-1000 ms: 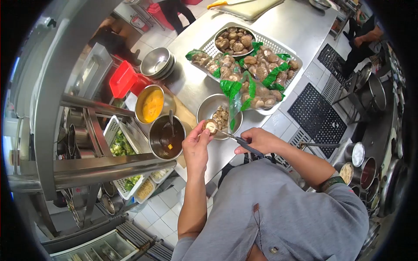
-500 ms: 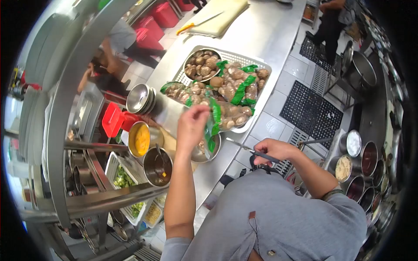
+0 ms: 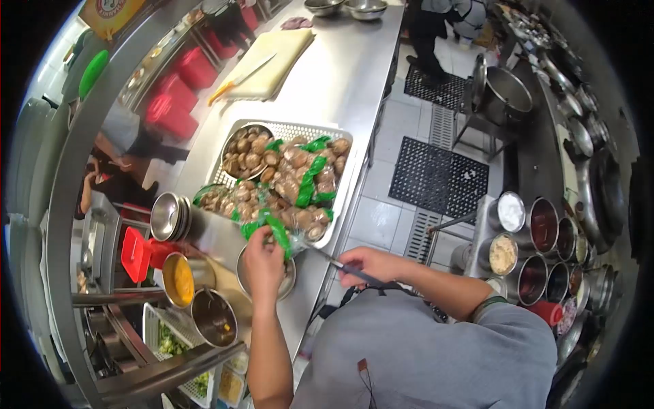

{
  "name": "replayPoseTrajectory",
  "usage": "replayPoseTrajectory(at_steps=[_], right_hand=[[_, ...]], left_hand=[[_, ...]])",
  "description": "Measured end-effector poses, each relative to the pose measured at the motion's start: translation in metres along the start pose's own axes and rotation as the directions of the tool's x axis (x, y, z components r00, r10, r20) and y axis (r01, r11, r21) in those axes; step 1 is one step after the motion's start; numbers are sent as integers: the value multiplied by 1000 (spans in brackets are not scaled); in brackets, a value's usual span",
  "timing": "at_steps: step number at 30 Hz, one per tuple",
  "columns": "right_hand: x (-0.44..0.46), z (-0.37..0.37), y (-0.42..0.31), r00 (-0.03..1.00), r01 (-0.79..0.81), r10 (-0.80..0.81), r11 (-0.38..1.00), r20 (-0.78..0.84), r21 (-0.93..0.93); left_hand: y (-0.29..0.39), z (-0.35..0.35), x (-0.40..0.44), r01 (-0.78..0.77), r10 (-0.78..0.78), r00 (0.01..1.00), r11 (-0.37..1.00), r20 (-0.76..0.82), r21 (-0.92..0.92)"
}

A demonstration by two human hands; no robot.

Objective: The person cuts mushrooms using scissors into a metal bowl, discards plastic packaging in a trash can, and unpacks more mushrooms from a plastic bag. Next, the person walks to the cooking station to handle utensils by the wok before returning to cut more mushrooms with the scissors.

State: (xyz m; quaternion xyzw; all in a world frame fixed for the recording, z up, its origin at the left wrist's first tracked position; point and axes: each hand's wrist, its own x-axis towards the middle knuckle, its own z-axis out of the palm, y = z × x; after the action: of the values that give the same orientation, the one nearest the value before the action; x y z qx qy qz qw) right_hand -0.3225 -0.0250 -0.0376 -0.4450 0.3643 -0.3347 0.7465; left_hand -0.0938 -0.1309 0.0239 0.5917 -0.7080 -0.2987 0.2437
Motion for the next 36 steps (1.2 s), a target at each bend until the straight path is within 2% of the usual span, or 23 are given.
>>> replayPoseTrajectory(at_steps=[1, 4, 5, 8, 10, 12, 13, 16, 21, 27, 31, 34, 36], right_hand=[[3, 7, -4, 1000, -3, 3, 1000, 1, -8], [14, 21, -10, 1000, -3, 3, 1000, 13, 4], [19, 28, -9, 999, -10, 9, 1000, 31, 16], [25, 39, -12, 999, 17, -15, 999, 46, -49], [25, 49, -17, 996, 91, -87, 973, 26, -212], [28, 62, -30, 998, 61, -62, 869, 14, -491], [30, 70, -32, 998, 44, -56, 786, 0, -616], [42, 96, -27, 958, 37, -266, 483, -106, -875], [62, 109, -9, 953, -47, -264, 352, -147, -935], [73, 116, -3, 959, -48, -256, 269, -119, -962], [75, 111, 4, 957, -57, -255, 292, -135, -955], [74, 107, 10, 946, -27, -301, 296, -120, -955], [72, 108, 9, 944, -17, -313, 284, -109, -959]], left_hand=[[-4, 1, 0, 59, -64, 997, 991, -45, -119], [-20, 16, 1, -45, -5, 992, 917, -123, -397], [-28, 15, 1, -8, -5, 1000, 845, -23, -534], [-28, 1, -7, 15, -76, 996, 626, -42, -780], [-37, -22, -28, 32, -186, 978, 592, -98, -805], [-49, -40, -52, 39, -254, 959, 565, -128, -824], [-54, -45, -64, 47, -273, 954, 551, -127, -833], [-66, -57, -96, 101, -320, 941, 579, -112, -809], [-89, -55, -124, 131, -356, 927, 604, -120, -786], [-111, -49, -123, 151, -405, 902, 620, -149, -770], [-119, -41, -121, 143, -423, 891, 604, -163, -784], [-115, -40, -120, 206, -481, 869, 559, -112, -803], [-106, -40, -120, 227, -458, 885, 589, -89, -776]])
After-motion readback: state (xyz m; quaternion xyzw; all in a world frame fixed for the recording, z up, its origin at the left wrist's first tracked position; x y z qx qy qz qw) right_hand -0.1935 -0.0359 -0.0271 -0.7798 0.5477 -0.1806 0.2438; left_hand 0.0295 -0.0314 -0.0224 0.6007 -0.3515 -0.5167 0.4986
